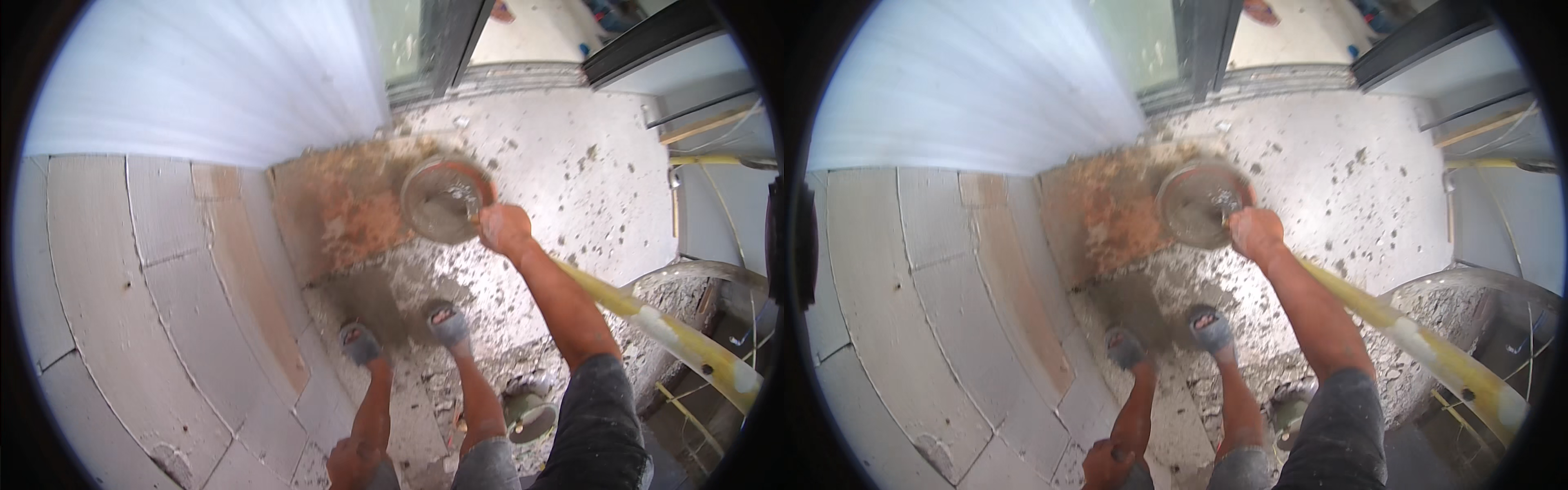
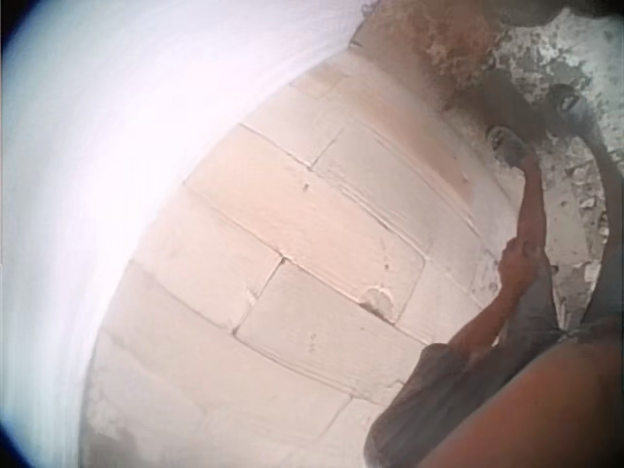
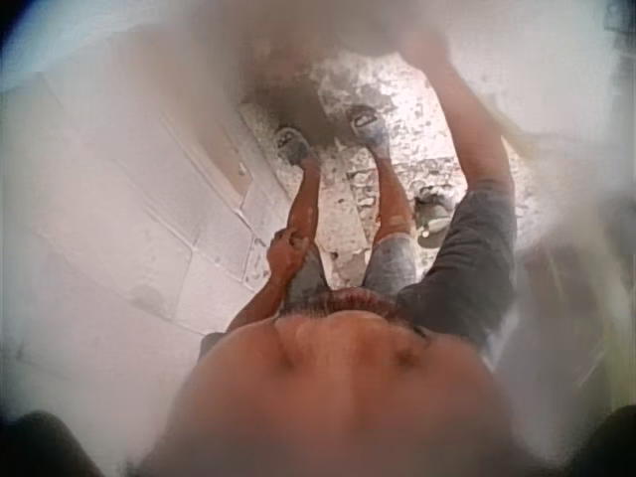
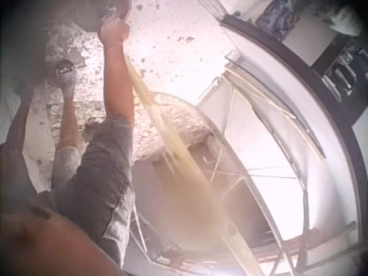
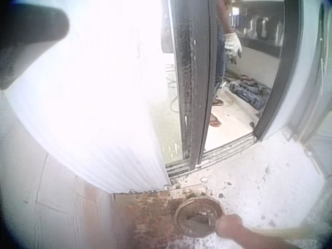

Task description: The person applies a cement mixture to a block wall using a trowel, scooping material from a bucket and spreading it onto the surface.

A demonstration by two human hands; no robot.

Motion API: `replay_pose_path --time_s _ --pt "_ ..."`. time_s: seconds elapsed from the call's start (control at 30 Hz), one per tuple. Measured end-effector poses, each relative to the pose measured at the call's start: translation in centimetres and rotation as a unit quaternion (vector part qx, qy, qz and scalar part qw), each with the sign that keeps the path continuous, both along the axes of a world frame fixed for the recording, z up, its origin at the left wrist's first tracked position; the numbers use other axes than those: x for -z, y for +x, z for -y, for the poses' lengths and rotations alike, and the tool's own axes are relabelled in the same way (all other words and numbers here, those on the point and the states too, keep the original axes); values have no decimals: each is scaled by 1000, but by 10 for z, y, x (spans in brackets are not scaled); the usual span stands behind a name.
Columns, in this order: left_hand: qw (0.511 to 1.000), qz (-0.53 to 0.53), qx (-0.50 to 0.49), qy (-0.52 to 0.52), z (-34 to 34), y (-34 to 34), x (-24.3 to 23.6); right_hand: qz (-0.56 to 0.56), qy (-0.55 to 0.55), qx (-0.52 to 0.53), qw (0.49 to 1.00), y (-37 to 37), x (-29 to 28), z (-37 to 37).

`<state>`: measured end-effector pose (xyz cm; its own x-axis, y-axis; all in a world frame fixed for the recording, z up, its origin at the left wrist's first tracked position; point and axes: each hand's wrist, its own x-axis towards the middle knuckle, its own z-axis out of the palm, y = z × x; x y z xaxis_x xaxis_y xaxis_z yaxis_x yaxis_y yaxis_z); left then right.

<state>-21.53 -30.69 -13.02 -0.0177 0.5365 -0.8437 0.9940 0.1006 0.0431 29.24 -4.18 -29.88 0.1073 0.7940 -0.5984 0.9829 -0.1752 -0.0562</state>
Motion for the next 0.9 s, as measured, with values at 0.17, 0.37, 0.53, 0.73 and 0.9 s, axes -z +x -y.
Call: replay_pose_path --time_s 0.17,0.37,0.53,0.73,0.9 --pt "996 61 12 65 -13 16 -17 60 121 62 989 28 9 -3" --pt "995 87 -38 30 2 -18 1 -40 9 132 990 14 62 11" --pt "996 74 43 11 -9 -3 7 -134 28 215 967 4 101 49" --pt "999 0 32 25 -31 15 -17 -96 95 182 974 -4 15 33" --pt "999 13 35 5 -34 20 -9 42 140 115 983 27 13 13"
